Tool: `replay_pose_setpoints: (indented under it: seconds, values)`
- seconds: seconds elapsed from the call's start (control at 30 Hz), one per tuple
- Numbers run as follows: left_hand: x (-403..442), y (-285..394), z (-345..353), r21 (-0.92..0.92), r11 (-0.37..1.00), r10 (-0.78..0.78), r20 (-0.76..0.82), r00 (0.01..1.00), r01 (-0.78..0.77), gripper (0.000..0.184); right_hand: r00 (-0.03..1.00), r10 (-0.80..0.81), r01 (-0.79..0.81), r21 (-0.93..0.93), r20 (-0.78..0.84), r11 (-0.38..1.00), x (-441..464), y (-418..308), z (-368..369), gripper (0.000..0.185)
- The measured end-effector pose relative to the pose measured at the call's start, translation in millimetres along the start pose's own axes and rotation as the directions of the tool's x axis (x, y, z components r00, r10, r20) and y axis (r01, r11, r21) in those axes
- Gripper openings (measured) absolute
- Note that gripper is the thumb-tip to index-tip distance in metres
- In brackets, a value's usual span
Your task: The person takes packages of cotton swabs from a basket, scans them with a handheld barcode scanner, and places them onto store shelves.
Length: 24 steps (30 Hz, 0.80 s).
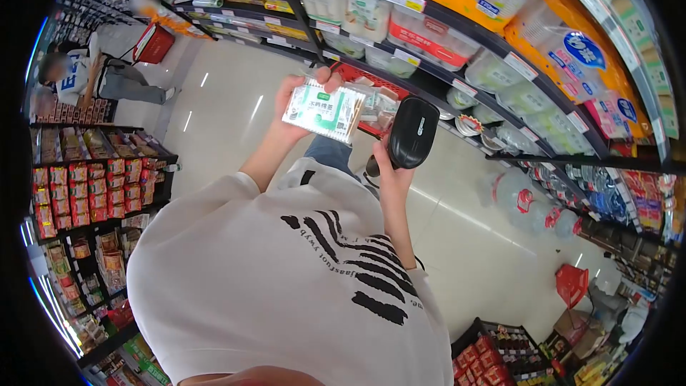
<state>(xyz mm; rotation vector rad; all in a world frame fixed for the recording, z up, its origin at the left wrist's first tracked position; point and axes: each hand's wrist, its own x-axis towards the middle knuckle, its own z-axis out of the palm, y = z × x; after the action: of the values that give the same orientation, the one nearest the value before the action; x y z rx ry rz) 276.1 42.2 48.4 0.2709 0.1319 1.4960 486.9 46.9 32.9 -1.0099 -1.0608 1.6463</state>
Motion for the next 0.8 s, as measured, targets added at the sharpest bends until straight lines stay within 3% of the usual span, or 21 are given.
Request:
replay_pose_setpoints:
  seconds: [0.07,0.17,0.27,0.37,0.47,0.53,0.6,0.8]
  values:
    - [6.7,-2.1,8.0,-0.013,0.999,-0.031,0.017,0.999,0.031,0.025,1.0,-0.017,0.017,0.013,0.01,1.0,4.7,-6.4,-6.0,0.027]
    - [10.3,-11.6,15.2,0.131,0.99,-0.041,-0.075,0.996,0.051,0.028,1.0,-0.017,0.015,0.087,0.019,0.996,7.5,-8.8,-18.2,0.028]
    - [11.8,-15.3,15.3,0.215,0.97,-0.094,-0.102,0.99,0.114,0.046,0.989,-0.123,0.121,0.031,0.085,0.992,11.0,-6.6,-30.2,0.027]
    - [11.0,-24.0,23.5,0.231,0.959,-0.144,-0.105,0.984,0.165,0.058,0.993,0.009,-0.019,0.089,0.12,0.996,10.3,-17.1,-38.7,0.023]
    - [16.3,-30.4,31.5,0.276,0.937,-0.168,-0.178,0.97,0.213,0.066,0.997,-0.019,0.013,0.077,0.071,0.997,12.4,-33.1,-49.3,0.023]
    - [19.8,-34.5,31.8,0.249,0.919,-0.259,-0.201,0.945,0.305,0.066,0.994,-0.104,0.1,0.11,0.031,0.989,7.8,-34.9,-52.6,0.023]
    - [25.1,-46.8,27.1,0.346,0.879,-0.262,-0.221,0.939,0.327,0.065,0.998,-0.063,0.064,0.174,-0.007,0.983,-1.6,-25.7,-54.5,0.027]
    - [30.2,-75.6,19.9,0.378,0.837,-0.373,-0.135,0.918,0.396,0.055,0.988,0.006,0.026,0.207,-0.154,0.978,-35.6,-3.8,-55.8,0.035]
